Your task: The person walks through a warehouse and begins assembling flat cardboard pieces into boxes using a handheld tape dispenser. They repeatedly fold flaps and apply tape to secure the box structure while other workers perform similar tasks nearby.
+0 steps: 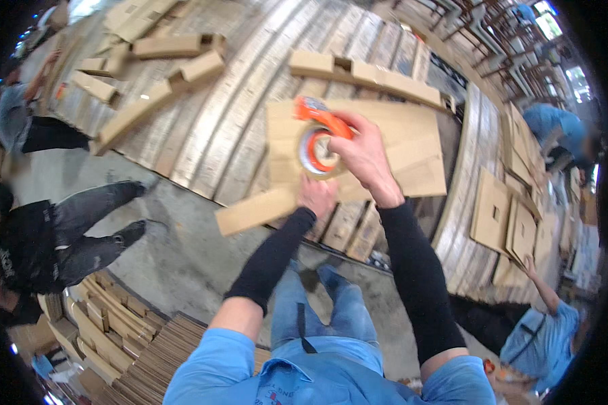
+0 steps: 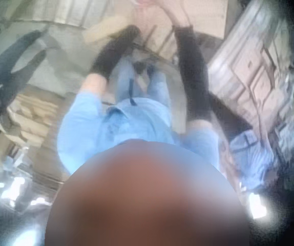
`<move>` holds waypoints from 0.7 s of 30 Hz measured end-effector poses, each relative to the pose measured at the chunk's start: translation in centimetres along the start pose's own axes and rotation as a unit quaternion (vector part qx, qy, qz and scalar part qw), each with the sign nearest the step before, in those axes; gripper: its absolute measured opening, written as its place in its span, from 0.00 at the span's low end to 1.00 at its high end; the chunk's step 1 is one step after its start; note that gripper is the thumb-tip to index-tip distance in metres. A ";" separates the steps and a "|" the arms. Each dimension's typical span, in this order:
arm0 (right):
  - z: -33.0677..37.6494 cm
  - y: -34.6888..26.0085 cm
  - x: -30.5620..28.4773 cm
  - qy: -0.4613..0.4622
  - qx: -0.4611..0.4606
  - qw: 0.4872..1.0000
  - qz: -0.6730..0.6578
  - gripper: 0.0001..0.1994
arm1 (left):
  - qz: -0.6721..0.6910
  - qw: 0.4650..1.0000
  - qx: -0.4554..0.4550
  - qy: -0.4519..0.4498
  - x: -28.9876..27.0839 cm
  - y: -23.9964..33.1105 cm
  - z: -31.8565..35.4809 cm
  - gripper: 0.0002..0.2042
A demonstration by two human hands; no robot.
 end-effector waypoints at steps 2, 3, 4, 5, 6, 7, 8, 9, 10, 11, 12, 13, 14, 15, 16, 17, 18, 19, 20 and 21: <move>4.2 8.3 -6.1 0.108 0.114 0.983 0.090 0.25 | -0.044 0.993 -0.007 -0.108 1.1 0.5 -2.3 0.12; 6.0 11.3 -7.8 0.109 0.132 0.975 0.145 0.25 | -0.017 0.998 -0.004 -0.066 1.5 -0.7 -1.8 0.13; 8.0 14.1 -9.9 0.112 0.150 0.961 0.206 0.25 | 0.004 0.995 -0.019 -0.094 1.9 -1.0 -1.4 0.16; 9.0 15.9 -11.0 0.109 0.165 0.945 0.261 0.25 | 0.002 0.996 -0.018 -0.093 1.9 -1.4 -1.3 0.16; 9.1 16.5 -11.4 0.104 0.146 0.948 0.262 0.25 | -0.001 0.996 -0.017 -0.090 1.9 -1.7 -1.2 0.16; 9.1 16.4 -11.3 0.098 0.129 0.952 0.261 0.25 | -0.006 0.996 -0.016 -0.091 1.7 -1.9 -0.9 0.17; 9.1 16.2 -11.1 0.094 0.111 0.955 0.259 0.25 | 0.003 0.994 -0.020 -0.106 1.5 -1.8 -0.7 0.17; 8.2 15.4 -10.7 0.103 0.064 0.956 0.267 0.24 | 0.008 0.993 -0.023 -0.115 1.2 -1.9 -1.0 0.17; 7.1 14.9 -10.2 0.111 0.016 0.955 0.274 0.23 | 0.012 0.992 -0.027 -0.123 1.0 -1.7 -1.3 0.18; 5.7 14.0 -9.1 0.121 -0.034 0.954 0.273 0.23 | 0.003 0.993 -0.023 -0.117 0.9 -2.0 -1.3 0.18; 3.9 13.1 -7.8 0.113 -0.066 0.948 0.289 0.21 | -0.010 0.994 -0.019 -0.107 0.8 -2.2 -1.5 0.18; 2.6 12.4 -6.2 0.101 -0.092 0.943 0.304 0.19 | -0.020 0.994 -0.016 -0.104 0.8 -2.4 -1.0 0.19; 1.9 12.4 -4.9 0.089 -0.114 0.936 0.321 0.17 | -0.027 0.995 -0.010 -0.101 0.9 -2.5 -0.5 0.18; 0.8 13.8 -3.8 0.034 -0.065 0.930 0.359 0.15 | -0.030 0.996 -0.003 -0.087 0.9 -2.3 -0.9 0.17; -0.1 16.0 -2.5 -0.023 -0.017 0.918 0.395 0.13 | -0.034 0.997 0.003 -0.075 0.9 -2.0 -1.1 0.16; -0.9 18.3 -0.9 -0.078 0.023 0.900 0.428 0.12 | -0.019 0.997 -0.002 -0.073 1.3 -1.9 -1.2 0.16; -0.6 19.7 -0.1 -0.047 -0.064 0.893 0.443 0.08 | -0.009 0.998 -0.010 -0.066 1.4 -1.9 -1.4 0.16; -0.9 21.6 -0.9 -0.025 -0.100 0.891 0.443 0.08 | 0.013 0.995 -0.020 -0.092 1.4 -0.7 -2.2 0.15; -1.9 19.1 2.1 -0.015 -0.094 0.909 0.405 0.07 | 0.019 0.995 -0.070 -0.061 2.8 -4.8 -1.1 0.14; -2.1 18.7 2.3 -0.042 -0.070 0.910 0.406 0.08 | -0.020 0.999 -0.038 -0.003 2.7 -4.8 -0.9 0.13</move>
Point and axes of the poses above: each hand's wrist, its own z-axis away from the middle knuckle, its own x-axis out of the palm, y = z × x, the point moved 4 cm from there along -z, towards the middle knuckle, and after that the axes turned 5 degrees about y, right-handed, at the moved point
